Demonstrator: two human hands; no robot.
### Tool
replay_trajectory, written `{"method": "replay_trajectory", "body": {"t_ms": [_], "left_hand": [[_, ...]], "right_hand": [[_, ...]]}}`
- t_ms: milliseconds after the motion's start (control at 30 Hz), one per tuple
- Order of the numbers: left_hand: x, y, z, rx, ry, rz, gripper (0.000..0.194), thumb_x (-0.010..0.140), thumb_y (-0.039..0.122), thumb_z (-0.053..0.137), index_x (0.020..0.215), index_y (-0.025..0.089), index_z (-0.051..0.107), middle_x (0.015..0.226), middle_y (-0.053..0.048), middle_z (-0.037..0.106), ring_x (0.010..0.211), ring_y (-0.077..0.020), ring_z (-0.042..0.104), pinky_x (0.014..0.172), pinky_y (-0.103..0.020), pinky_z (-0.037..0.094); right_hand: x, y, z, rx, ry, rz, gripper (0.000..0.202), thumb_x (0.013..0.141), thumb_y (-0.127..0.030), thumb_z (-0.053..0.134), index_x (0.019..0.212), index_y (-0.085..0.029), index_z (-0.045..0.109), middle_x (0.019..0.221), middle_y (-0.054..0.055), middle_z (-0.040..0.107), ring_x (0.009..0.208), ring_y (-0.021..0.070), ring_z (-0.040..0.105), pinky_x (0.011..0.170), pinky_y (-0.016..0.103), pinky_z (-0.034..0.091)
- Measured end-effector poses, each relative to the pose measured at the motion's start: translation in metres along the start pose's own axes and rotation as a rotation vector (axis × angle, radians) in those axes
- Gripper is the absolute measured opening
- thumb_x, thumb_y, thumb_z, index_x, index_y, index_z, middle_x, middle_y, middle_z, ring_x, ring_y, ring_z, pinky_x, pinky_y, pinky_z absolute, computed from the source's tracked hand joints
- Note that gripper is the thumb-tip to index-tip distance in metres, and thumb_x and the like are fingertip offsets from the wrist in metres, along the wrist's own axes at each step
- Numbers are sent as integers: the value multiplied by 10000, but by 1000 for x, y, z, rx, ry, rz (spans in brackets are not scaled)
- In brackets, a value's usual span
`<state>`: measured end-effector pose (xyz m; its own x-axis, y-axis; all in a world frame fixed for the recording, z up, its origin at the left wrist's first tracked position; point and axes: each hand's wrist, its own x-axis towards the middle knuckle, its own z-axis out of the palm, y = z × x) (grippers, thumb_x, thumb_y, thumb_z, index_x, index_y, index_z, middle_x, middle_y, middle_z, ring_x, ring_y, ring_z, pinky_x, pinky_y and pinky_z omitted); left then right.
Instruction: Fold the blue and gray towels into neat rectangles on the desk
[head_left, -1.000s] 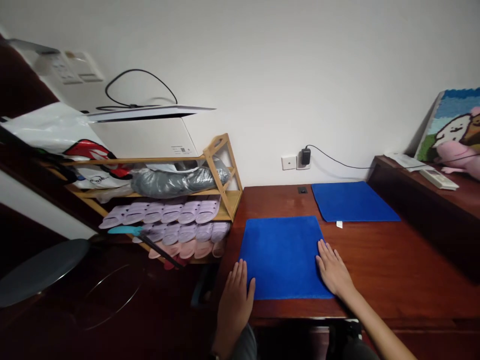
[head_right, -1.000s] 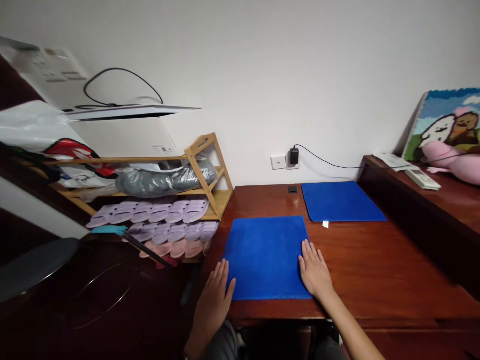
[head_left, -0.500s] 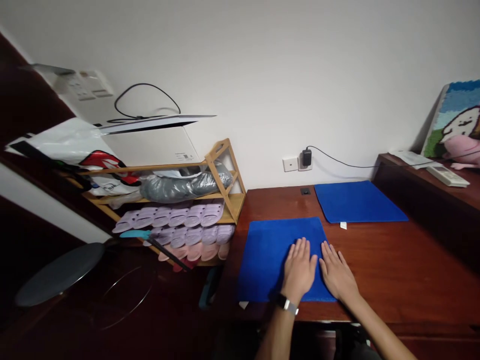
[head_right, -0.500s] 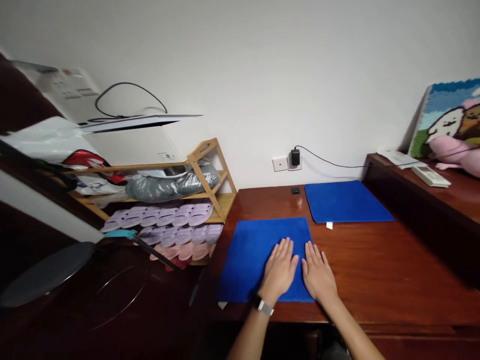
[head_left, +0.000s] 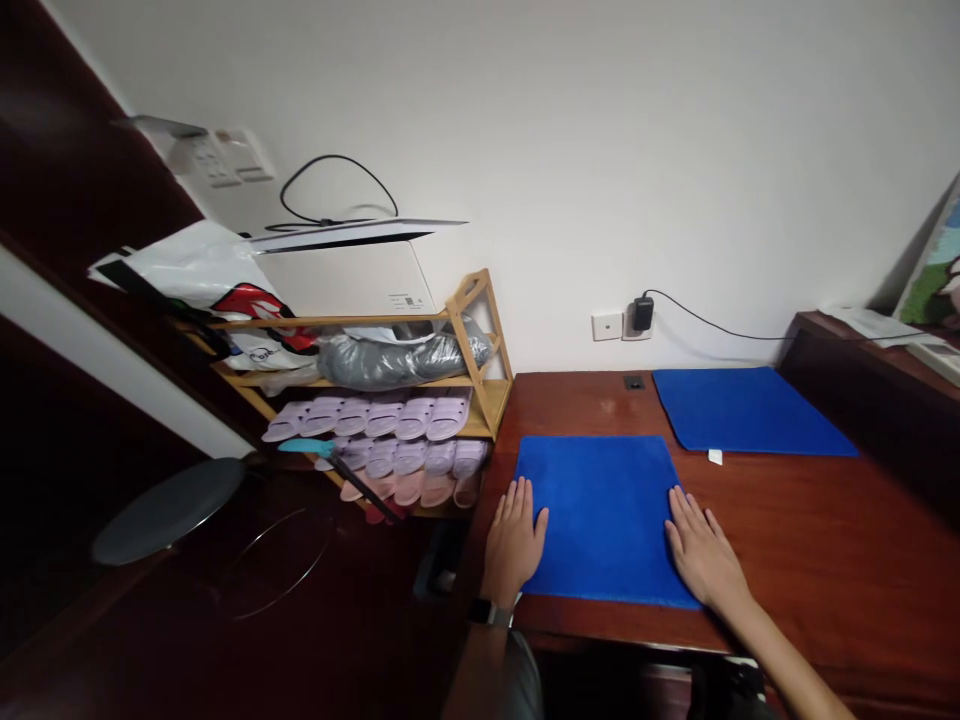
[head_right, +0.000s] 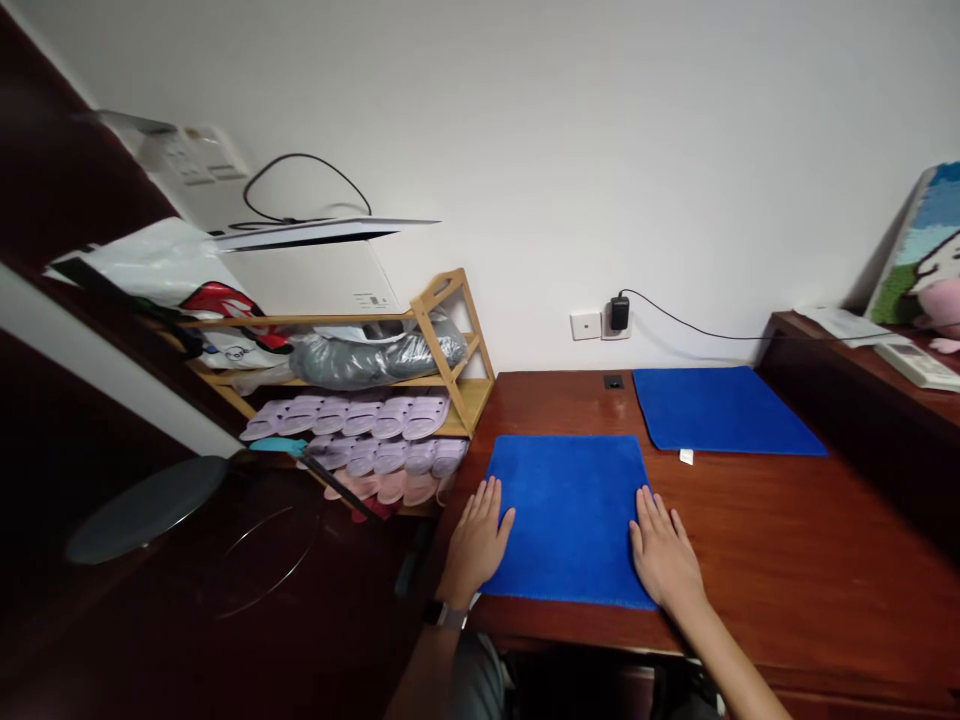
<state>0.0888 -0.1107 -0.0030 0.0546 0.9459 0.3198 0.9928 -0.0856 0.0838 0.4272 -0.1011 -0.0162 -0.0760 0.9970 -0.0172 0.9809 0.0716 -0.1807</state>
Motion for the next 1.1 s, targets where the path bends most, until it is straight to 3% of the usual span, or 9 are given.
{"method": "replay_trajectory", "body": {"t_ms": [333, 567, 633, 700, 833, 900, 933, 1000, 1100], "left_hand": [[-1, 7, 2, -5, 19, -3, 628, 1102, 439, 313, 1633, 105, 307, 1658, -154, 390, 1550, -258, 342, 1247, -473, 367], [3, 7, -4, 38, 14, 16, 587, 1089, 378, 324, 1596, 90, 391, 1628, -163, 438, 1527, -273, 392, 1243, -494, 367], [13, 29, -7, 27, 21, 49, 571, 1086, 347, 308, 1593, 103, 403, 1627, -152, 443, 1526, -269, 394, 1252, -491, 351], [27, 68, -6, -25, 6, 129, 568, 1093, 347, 276, 1596, 115, 405, 1639, -131, 429, 1543, -250, 363, 1271, -469, 316], [59, 158, 11, -187, -101, 314, 613, 1110, 446, 206, 1609, 142, 390, 1660, -90, 403, 1567, -201, 306, 1298, -423, 259], [71, 180, 21, -221, -165, 305, 634, 1107, 470, 193, 1611, 138, 386, 1664, -94, 395, 1569, -201, 303, 1299, -417, 257], [74, 181, 24, -219, -183, 276, 636, 1105, 473, 199, 1615, 138, 380, 1668, -98, 388, 1570, -207, 301, 1300, -423, 255], [75, 163, 26, -188, -185, 199, 632, 1100, 471, 222, 1628, 152, 356, 1674, -101, 373, 1575, -224, 289, 1303, -449, 245], [69, 102, 17, -95, -171, 76, 616, 1095, 447, 251, 1635, 165, 347, 1675, -108, 366, 1575, -247, 286, 1299, -476, 245]], "right_hand": [[51, -13, -22, -53, -53, 81, 693, 1056, -401, 102, 1668, -91, 198, 1736, 74, 203, 1603, 228, 185, 1297, 444, 151], [53, -13, -18, -56, -36, 72, 697, 1055, -397, 94, 1668, -79, 187, 1737, 69, 189, 1606, 228, 169, 1301, 445, 123], [53, -13, -18, -41, -32, 69, 696, 1055, -398, 106, 1666, -75, 194, 1735, 73, 199, 1606, 230, 167, 1302, 444, 116], [54, -12, -17, -22, -25, 66, 697, 1057, -399, 110, 1665, -70, 196, 1735, 80, 199, 1609, 231, 155, 1302, 443, 116], [55, -10, -15, -31, -18, 48, 688, 1051, -374, 133, 1664, -69, 204, 1733, 91, 205, 1610, 240, 147, 1301, 452, 111], [55, -9, -14, -48, -23, 38, 684, 1047, -359, 139, 1664, -69, 204, 1734, 91, 204, 1610, 237, 145, 1302, 449, 106], [55, -9, -13, -53, -26, 39, 685, 1048, -361, 134, 1664, -69, 201, 1734, 89, 201, 1611, 234, 142, 1302, 447, 106], [54, -9, -14, -55, -29, 52, 693, 1051, -383, 114, 1666, -70, 189, 1736, 83, 192, 1612, 229, 136, 1303, 442, 105], [52, -11, -17, -60, -38, 68, 700, 1055, -408, 95, 1669, -80, 167, 1742, 63, 165, 1613, 227, 125, 1305, 439, 96]]}}
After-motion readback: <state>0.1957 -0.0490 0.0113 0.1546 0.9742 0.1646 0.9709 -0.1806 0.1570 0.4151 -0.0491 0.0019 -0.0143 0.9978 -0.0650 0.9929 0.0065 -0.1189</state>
